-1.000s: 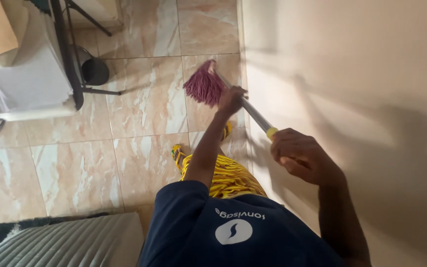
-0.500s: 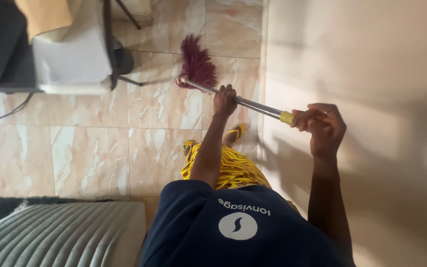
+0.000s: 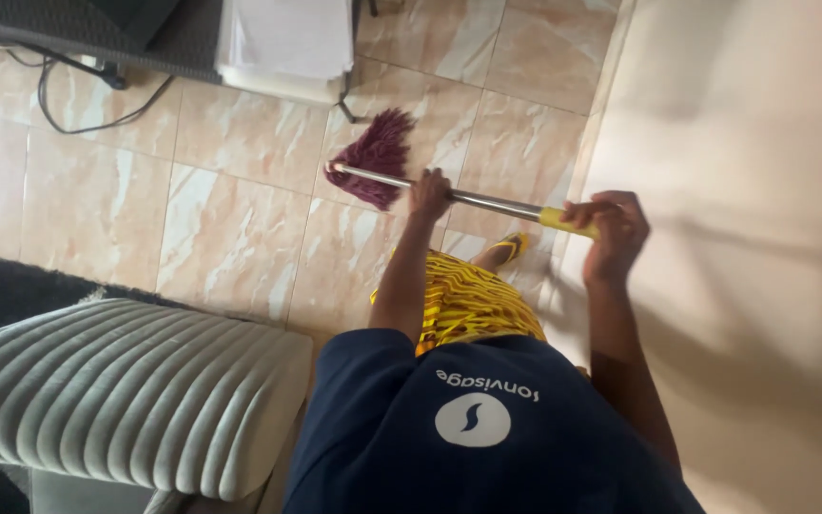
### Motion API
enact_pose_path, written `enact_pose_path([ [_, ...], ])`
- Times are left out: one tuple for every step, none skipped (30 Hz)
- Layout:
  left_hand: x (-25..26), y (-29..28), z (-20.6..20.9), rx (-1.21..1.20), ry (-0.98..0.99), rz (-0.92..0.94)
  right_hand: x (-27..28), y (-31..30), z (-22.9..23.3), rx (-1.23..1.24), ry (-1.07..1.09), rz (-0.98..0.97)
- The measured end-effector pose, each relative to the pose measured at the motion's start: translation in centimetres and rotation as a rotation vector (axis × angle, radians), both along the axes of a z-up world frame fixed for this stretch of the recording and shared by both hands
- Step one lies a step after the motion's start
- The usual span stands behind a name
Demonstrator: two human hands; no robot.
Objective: Mop the tiled floor in a residential environment.
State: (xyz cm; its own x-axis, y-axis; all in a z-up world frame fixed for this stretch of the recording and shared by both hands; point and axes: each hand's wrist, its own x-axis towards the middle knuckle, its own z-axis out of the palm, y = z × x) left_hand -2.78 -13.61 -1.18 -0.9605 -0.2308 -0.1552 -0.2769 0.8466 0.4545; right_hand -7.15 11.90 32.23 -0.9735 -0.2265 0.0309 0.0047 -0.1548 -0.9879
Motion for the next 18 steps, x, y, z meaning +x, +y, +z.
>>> enact_pose_path([
  [1.4,-1.4,-0.6,0.000,-0.001,0.000,0.9,-1.2,-0.7,0.000,-0.001,0.000],
  [2.3,-3.0,-1.3,-0.013,-0.016,0.048,1.4,-2.6,-1.4,-0.029,-0.009,0.053],
  [3.1,-4.6,-1.9,-0.026,-0.031,0.096,1.9,-4.0,-2.2,-0.057,-0.016,0.107],
  [4.3,-5.8,-1.5,-0.027,-0.030,0.093,2.4,-5.2,-2.6,-0.059,-0.015,0.104],
  [5.5,-6.9,-1.0,-0.009,-0.044,0.164,2.8,-6.4,-3.1,-0.023,-0.052,0.136],
  [6.8,-7.4,-0.6,0.014,-0.061,0.233,3.4,-7.2,-3.5,0.018,-0.091,0.166],
  [7.8,-7.4,-0.2,0.017,-0.063,0.229,3.8,-8.2,-2.8,0.021,-0.093,0.162],
  [8.6,-7.8,0.3,0.058,-0.055,0.335,4.1,-9.4,-2.2,-0.018,-0.102,0.222],
  [9.4,-8.2,0.9,0.099,-0.048,0.442,4.4,-10.6,-1.6,-0.056,-0.111,0.283],
  [9.8,-8.2,0.3,0.094,-0.044,0.442,4.3,-11.3,-1.3,-0.062,-0.108,0.284],
  [10.2,-8.2,-0.1,0.100,0.050,0.475,4.1,-11.8,-0.9,-0.164,-0.203,0.247],
  [10.9,-7.8,-0.5,0.109,0.140,0.509,4.0,-12.2,-0.3,-0.262,-0.301,0.210],
  [10.8,-7.5,1.4,0.105,0.140,0.511,3.6,-11.9,-0.3,-0.265,-0.302,0.212],
  [10.8,-7.0,3.0,0.148,0.112,0.511,3.2,-11.4,-0.4,-0.303,-0.323,0.181],
  [10.7,-6.4,4.5,0.190,0.083,0.511,2.7,-10.9,-0.7,-0.341,-0.343,0.150],
  [10.5,-5.8,5.0,0.190,0.079,0.511,2.3,-10.5,0.7,-0.341,-0.347,0.149],
  [10.2,-5.2,5.5,0.175,0.026,0.460,1.8,-10.1,2.0,-0.311,-0.300,0.215],
  [9.9,-4.2,5.9,0.164,-0.029,0.407,1.3,-9.3,3.4,-0.278,-0.254,0.278],
])
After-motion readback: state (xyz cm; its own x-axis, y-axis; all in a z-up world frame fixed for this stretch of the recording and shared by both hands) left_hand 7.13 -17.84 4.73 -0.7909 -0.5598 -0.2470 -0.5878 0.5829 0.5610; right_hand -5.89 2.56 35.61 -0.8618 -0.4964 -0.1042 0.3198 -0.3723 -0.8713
